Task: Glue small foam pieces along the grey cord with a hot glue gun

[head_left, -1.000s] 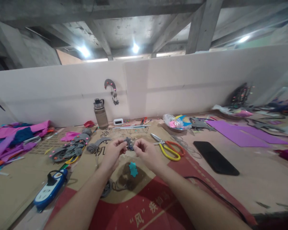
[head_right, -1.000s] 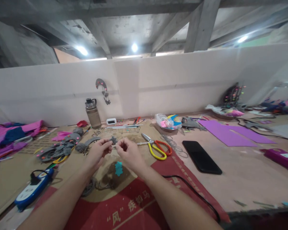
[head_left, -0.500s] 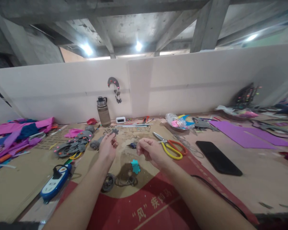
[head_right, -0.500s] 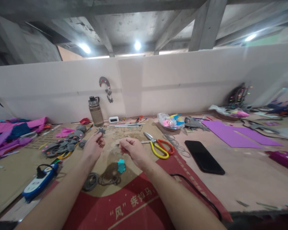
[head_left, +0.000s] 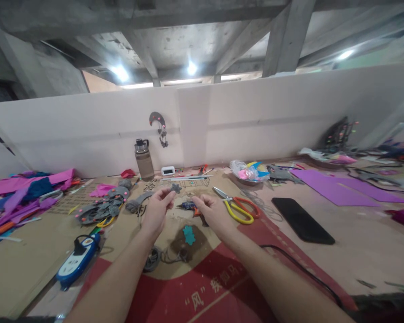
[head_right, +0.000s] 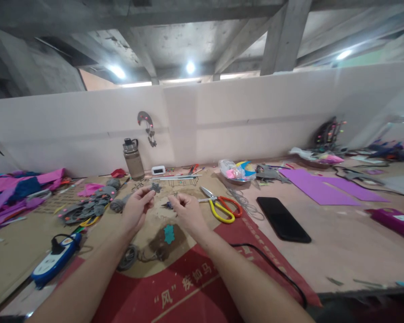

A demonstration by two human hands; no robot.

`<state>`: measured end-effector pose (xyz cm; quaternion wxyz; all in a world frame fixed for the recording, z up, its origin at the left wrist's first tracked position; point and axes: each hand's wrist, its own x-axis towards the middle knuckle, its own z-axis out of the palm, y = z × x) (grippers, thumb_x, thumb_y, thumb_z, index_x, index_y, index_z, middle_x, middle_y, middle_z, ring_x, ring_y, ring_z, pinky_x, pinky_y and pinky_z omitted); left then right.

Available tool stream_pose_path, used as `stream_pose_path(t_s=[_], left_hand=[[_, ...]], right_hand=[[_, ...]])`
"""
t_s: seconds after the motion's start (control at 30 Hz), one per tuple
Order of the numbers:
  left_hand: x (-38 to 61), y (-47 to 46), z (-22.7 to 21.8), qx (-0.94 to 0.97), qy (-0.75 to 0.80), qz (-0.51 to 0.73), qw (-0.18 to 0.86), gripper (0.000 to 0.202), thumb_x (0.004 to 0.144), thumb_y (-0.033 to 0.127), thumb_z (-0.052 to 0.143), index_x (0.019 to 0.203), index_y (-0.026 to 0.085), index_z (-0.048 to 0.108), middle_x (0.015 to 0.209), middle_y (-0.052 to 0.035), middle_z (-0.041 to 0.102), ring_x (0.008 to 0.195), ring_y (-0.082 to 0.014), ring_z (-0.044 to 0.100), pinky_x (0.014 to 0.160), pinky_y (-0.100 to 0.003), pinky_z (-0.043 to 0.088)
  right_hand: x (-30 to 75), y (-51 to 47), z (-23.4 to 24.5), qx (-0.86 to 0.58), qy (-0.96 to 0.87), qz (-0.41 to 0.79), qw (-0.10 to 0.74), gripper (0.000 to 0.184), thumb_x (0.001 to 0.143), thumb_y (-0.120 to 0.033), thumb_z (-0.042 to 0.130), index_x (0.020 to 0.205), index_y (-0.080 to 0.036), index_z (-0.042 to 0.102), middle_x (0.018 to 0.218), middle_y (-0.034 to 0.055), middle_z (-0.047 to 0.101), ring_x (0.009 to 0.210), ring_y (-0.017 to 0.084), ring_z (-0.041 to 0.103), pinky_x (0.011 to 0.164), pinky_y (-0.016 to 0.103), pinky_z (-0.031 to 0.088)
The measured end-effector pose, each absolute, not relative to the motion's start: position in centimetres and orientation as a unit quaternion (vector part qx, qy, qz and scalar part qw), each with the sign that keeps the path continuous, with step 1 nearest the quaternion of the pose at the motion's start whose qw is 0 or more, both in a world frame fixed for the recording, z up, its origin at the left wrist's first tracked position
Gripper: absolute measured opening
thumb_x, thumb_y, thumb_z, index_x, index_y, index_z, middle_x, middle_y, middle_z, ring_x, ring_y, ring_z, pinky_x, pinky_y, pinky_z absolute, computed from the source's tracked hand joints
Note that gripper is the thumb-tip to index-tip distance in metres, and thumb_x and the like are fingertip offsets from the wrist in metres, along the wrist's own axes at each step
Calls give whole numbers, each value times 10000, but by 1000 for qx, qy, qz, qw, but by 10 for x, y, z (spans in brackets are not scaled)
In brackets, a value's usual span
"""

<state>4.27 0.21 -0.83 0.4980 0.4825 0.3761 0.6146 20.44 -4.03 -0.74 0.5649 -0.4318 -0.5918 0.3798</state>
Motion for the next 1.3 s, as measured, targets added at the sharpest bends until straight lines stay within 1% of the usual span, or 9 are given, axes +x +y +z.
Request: stream_pose_path(t_s=[0.1,0.17,0.3,0.47,0.6,0.73,0.9,1.07,1.3], left_hand=[[46,-5,-6,549,400,609,408,248,651,312,694,853,178,643,610,29,532,521,-80,433,500,-205,335],[47,-11,-2,597,418,606,319,190,695,303,657,853,199,670,658,2,562,578,-107,476,552,-224,372],[46,-24,5,666,378,619,173,107,721,242,633,797,247,708,947,-57,590,857,-174,539,735,-264,414],[46,-31,5,717,362,582,125,143,734,212,620,801,278,727,937,-70,587,901,-195,535,771,-285,419],[50,-31,3,707,360,572,207,146,727,231,628,849,254,707,916,-67,625,860,-193,564,790,-307,431],[55,-27,0,637,353,561,393,293,786,324,561,1052,207,595,751,-27,605,627,-138,546,594,-262,436],[55,-19,-2,631,382,488,467,228,747,361,617,796,139,621,631,1,565,543,-94,490,523,-219,388],[53,-14,-5,569,364,529,515,228,708,351,663,771,141,602,653,8,583,524,-77,503,499,-204,374],[50,-13,-1,491,341,550,583,248,656,320,716,754,140,576,638,-3,605,519,-81,536,475,-190,382]], right_hand=[[205,-39,-6,-417,-580,373,592,199,694,-364,637,723,-196,536,697,-26,527,619,109,478,563,227,397],[204,-39,-6,-403,-568,406,592,226,704,-361,625,842,-197,555,766,-19,546,664,110,487,601,228,402],[202,-40,-6,-380,-556,482,561,282,795,-439,502,808,-174,596,711,-9,541,610,100,448,564,220,358],[198,-42,-6,-367,-554,495,560,241,764,-398,552,679,-172,565,621,-30,495,566,93,410,547,218,332],[198,-44,-4,-393,-541,481,567,177,741,-323,566,641,-182,529,549,-56,436,504,83,357,501,212,303],[201,-43,-5,-417,-561,451,555,147,765,-286,517,678,-175,559,568,-44,481,526,92,407,535,220,341],[207,-35,-11,-445,-640,323,537,163,795,-265,483,728,-169,596,711,5,598,691,133,524,665,257,396],[207,-31,-18,-433,-643,307,551,200,818,-293,475,885,-176,623,883,39,655,832,161,578,757,287,429],[224,-23,-10,-456,-656,232,554,242,833,-351,453,839,-173,617,771,20,637,719,150,561,670,269,422]])
